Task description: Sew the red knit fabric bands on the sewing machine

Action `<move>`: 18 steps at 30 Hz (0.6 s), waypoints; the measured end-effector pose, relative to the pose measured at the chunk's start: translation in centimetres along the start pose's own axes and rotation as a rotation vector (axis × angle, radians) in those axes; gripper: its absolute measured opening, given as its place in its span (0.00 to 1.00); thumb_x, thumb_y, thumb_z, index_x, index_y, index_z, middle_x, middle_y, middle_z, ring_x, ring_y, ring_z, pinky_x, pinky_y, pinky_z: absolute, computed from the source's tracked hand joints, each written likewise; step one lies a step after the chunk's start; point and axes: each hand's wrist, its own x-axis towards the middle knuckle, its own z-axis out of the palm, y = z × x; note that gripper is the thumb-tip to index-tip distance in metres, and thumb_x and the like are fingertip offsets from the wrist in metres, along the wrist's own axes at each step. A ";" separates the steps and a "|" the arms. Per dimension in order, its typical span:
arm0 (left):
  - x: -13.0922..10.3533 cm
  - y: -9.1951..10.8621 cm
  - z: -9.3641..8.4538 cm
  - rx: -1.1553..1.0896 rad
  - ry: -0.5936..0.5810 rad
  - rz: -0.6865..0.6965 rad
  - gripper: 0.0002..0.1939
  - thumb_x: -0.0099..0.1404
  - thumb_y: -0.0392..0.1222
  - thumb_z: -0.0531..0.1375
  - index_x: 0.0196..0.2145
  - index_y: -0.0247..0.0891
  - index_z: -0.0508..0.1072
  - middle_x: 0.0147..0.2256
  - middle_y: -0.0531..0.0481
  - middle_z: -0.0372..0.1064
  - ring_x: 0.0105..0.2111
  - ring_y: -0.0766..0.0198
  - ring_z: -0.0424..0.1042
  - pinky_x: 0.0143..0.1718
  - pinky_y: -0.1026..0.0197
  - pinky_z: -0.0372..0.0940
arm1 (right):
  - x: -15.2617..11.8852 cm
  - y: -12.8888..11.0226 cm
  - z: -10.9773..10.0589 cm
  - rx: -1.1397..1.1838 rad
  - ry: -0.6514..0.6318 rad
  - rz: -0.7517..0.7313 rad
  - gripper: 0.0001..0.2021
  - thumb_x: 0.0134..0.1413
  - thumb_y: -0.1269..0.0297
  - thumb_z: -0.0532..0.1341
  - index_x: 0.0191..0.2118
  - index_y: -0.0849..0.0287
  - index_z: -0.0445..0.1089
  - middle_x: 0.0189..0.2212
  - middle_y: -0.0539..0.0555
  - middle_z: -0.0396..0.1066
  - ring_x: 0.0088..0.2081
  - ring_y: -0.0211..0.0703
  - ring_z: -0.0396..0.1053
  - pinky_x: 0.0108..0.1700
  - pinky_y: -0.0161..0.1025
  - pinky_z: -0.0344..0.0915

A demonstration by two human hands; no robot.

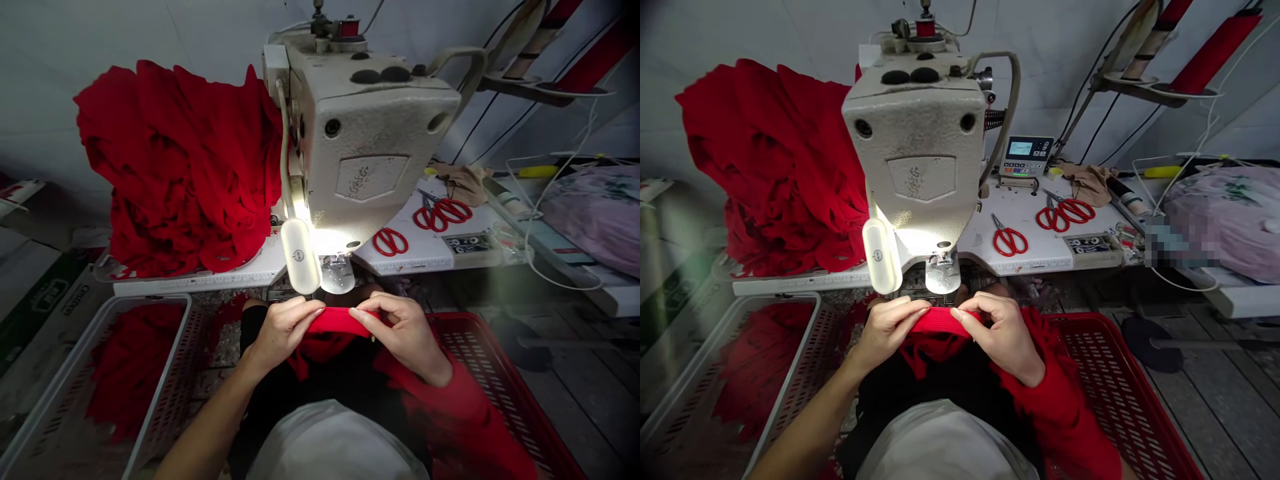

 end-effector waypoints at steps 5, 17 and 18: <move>0.5 0.0 0.1 0.076 0.020 0.035 0.11 0.75 0.32 0.55 0.48 0.33 0.77 0.36 0.45 0.76 0.35 0.62 0.75 0.39 0.62 0.68 | 0.7 0.0 -0.1 -0.015 0.021 -0.014 0.10 0.63 0.61 0.67 0.31 0.60 0.78 0.27 0.54 0.73 0.28 0.41 0.67 0.29 0.37 0.64; 4.0 2.2 -0.6 -0.047 0.119 -0.437 0.14 0.69 0.45 0.62 0.29 0.35 0.77 0.27 0.48 0.75 0.30 0.59 0.74 0.35 0.60 0.68 | 2.5 2.0 0.0 0.342 0.082 0.188 0.13 0.57 0.56 0.70 0.30 0.62 0.78 0.19 0.51 0.71 0.19 0.37 0.63 0.18 0.33 0.60; 4.3 2.3 -0.7 -0.071 0.133 -0.471 0.13 0.68 0.45 0.63 0.28 0.35 0.76 0.27 0.48 0.74 0.29 0.60 0.73 0.34 0.60 0.68 | 2.6 2.1 0.0 0.364 0.083 0.201 0.13 0.57 0.56 0.70 0.30 0.62 0.78 0.19 0.51 0.72 0.19 0.36 0.62 0.18 0.33 0.59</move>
